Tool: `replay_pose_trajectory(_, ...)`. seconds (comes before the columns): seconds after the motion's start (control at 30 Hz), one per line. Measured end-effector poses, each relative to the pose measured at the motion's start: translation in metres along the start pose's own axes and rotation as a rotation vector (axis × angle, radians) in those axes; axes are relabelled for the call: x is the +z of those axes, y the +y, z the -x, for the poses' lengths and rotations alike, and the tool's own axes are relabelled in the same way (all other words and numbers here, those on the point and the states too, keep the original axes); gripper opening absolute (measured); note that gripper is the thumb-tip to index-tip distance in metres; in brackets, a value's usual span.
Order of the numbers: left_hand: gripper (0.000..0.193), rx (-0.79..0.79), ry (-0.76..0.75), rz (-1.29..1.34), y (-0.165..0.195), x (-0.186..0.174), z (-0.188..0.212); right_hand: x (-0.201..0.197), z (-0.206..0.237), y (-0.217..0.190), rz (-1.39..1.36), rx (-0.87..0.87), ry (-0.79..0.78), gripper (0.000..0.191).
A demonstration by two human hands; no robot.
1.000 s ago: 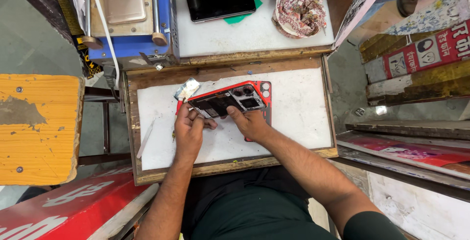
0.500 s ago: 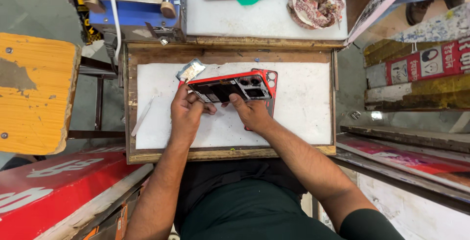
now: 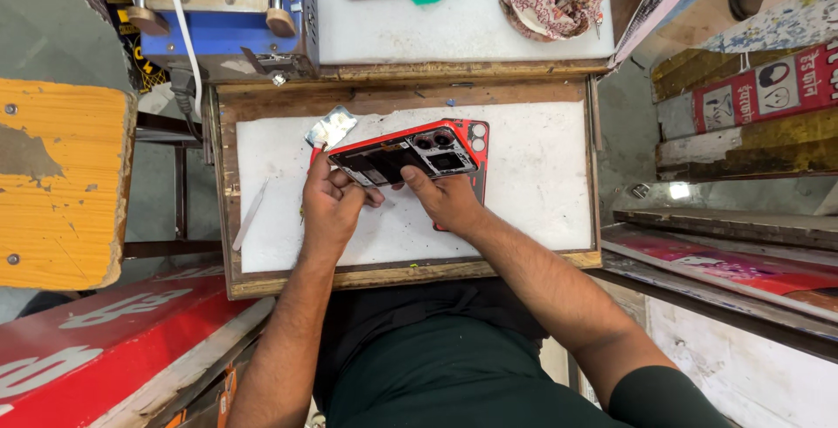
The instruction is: The person removes a small component from a disassembled smartphone, then cleans the screen of a second smartphone with a green cloth and a blue circular applicator. The person handles the phones and cleaning materials on a cluttered workbench.
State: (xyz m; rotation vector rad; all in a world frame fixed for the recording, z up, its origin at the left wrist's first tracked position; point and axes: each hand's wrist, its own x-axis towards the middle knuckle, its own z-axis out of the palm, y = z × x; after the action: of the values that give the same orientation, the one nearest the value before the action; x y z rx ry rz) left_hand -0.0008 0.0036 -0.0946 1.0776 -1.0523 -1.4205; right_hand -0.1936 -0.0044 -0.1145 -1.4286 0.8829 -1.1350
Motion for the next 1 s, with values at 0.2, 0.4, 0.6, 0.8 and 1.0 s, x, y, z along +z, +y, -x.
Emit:
replay_pose_trajectory(0.2, 0.045, -0.023, -0.035, 0.006, 0.002, -0.001, -0.001, -0.001, -0.006, -0.004, -0.047, -0.01, 0.047, 0.027)
replay_pose_trajectory(0.4, 0.042, 0.029, -0.032, -0.011, -0.002, 0.0, -0.002, 0.001, -0.002, -0.004, 0.017, -0.023, 0.034, 0.028)
replay_pose_trajectory(0.6, 0.045, 0.037, -0.054, -0.036, -0.003, -0.004, -0.001, -0.001, -0.002, 0.008, 0.074, -0.041, 0.032, 0.022)
replay_pose_trajectory(0.8, 0.041, 0.03, -0.033, -0.075, -0.009, -0.007, -0.003, 0.004, 0.003, 0.013, 0.145, -0.126, 0.059, 0.03)
replay_pose_trajectory(1.0, 0.033, 0.122, -0.069, -0.049, -0.015, -0.009, -0.002, -0.003, 0.005, 0.004, 0.188, -0.225, -0.079, 0.036)
